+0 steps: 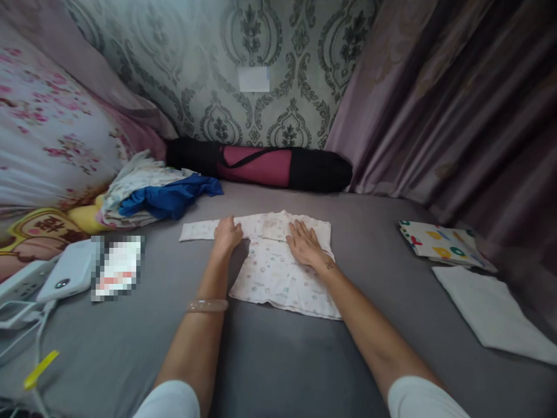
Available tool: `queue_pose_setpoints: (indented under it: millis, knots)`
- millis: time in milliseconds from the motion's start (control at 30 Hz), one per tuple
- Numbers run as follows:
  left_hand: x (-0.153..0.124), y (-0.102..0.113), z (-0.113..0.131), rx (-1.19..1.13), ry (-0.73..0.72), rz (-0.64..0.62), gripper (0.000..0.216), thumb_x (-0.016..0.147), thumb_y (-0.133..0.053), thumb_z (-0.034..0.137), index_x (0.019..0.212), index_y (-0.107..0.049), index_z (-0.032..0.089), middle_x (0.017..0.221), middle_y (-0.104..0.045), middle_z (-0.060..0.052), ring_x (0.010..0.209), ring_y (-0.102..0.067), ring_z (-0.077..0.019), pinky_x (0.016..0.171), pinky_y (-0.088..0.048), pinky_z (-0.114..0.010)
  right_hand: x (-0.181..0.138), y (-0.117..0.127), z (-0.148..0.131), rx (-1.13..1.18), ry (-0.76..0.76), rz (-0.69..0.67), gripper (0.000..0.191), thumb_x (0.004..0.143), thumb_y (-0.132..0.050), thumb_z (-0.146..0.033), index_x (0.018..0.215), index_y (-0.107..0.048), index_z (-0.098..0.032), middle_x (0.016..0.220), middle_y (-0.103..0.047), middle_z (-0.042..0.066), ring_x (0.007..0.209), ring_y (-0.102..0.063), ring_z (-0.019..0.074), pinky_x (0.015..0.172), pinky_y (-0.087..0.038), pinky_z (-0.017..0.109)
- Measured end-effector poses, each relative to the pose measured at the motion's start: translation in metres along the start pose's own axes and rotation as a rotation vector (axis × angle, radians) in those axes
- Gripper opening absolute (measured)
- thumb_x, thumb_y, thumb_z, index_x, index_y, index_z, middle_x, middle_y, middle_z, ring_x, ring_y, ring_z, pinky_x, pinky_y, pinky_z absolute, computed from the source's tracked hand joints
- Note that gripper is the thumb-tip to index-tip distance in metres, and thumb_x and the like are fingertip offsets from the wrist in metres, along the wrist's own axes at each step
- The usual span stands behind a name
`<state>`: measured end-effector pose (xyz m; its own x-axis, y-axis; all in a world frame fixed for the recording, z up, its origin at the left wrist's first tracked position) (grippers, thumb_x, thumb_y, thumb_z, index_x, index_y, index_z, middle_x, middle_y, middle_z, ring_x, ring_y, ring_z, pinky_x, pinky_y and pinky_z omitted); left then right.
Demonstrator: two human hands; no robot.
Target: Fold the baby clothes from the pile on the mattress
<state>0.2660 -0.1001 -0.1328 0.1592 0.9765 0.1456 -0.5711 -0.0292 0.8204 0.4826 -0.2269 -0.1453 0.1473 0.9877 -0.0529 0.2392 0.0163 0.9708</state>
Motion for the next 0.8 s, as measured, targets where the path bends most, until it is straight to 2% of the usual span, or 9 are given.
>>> queue_pose_setpoints:
  millis: [167,367,567,667,800]
  knots:
    - [-0.006,0.018,-0.038,0.107,0.096,0.145,0.040,0.087,-0.045,0.021,0.121,-0.058,0.007,0.122,-0.060,-0.025,0.121,-0.051,-0.0353,0.101,-0.039,-0.047,0.004,-0.007,-0.013,-0.008,0.013,-0.077,0.061,0.101,-0.019,-0.042,0.154,-0.025,-0.013,0.161,-0.014,0.011,0.149,-0.008,0.0263,0.118,-0.008,0.051]
    - [-0.004,0.039,-0.067,0.093,0.199,0.241,0.046,0.089,-0.042,0.026,0.127,-0.054,0.002,0.120,-0.060,-0.025,0.119,-0.052,-0.0341,0.102,-0.039,-0.046,0.017,-0.004,-0.037,0.021,0.042,-0.064,0.062,0.101,-0.018,-0.043,0.155,-0.021,-0.013,0.162,-0.012,0.010,0.149,-0.008,0.0245,0.119,-0.007,0.049]
    - [-0.013,0.053,-0.085,0.094,0.431,0.281,0.052,0.088,-0.046,0.030,0.132,-0.051,0.004,0.126,-0.056,-0.025,0.120,-0.052,-0.0347,0.101,-0.040,-0.045,0.023,-0.015,-0.055,0.006,0.074,-0.113,0.063,0.100,-0.018,-0.044,0.155,-0.020,-0.014,0.162,-0.013,0.008,0.149,-0.009,0.0254,0.118,-0.006,0.050]
    - [-0.018,0.057,-0.087,0.127,0.509,0.303,0.049,0.087,-0.048,0.033,0.127,-0.054,0.005,0.127,-0.056,-0.026,0.121,-0.050,-0.0377,0.100,-0.039,-0.047,0.026,-0.013,-0.060,0.015,0.066,-0.067,0.063,0.100,-0.018,-0.044,0.154,-0.024,-0.013,0.162,-0.014,0.010,0.149,-0.010,0.0259,0.118,-0.006,0.049]
    - [-0.020,0.061,-0.087,0.156,0.596,0.307,0.042,0.086,-0.051,0.034,0.117,-0.059,0.006,0.127,-0.054,-0.027,0.122,-0.047,-0.0403,0.096,-0.039,-0.049,0.030,-0.017,-0.069,0.017,0.075,-0.020,0.063,0.101,-0.017,-0.043,0.155,-0.020,-0.011,0.162,-0.011,0.009,0.149,-0.008,0.0228,0.119,-0.003,0.046]
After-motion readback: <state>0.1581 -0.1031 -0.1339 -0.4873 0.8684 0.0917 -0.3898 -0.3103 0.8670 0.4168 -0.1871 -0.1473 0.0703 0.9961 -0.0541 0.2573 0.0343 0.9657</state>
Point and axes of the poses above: each hand's wrist, its own x-axis towards the middle knuckle, its own y-axis out of the back of the hand, z = x × y, the point moved 5 cm from there along x, towards the middle knuckle
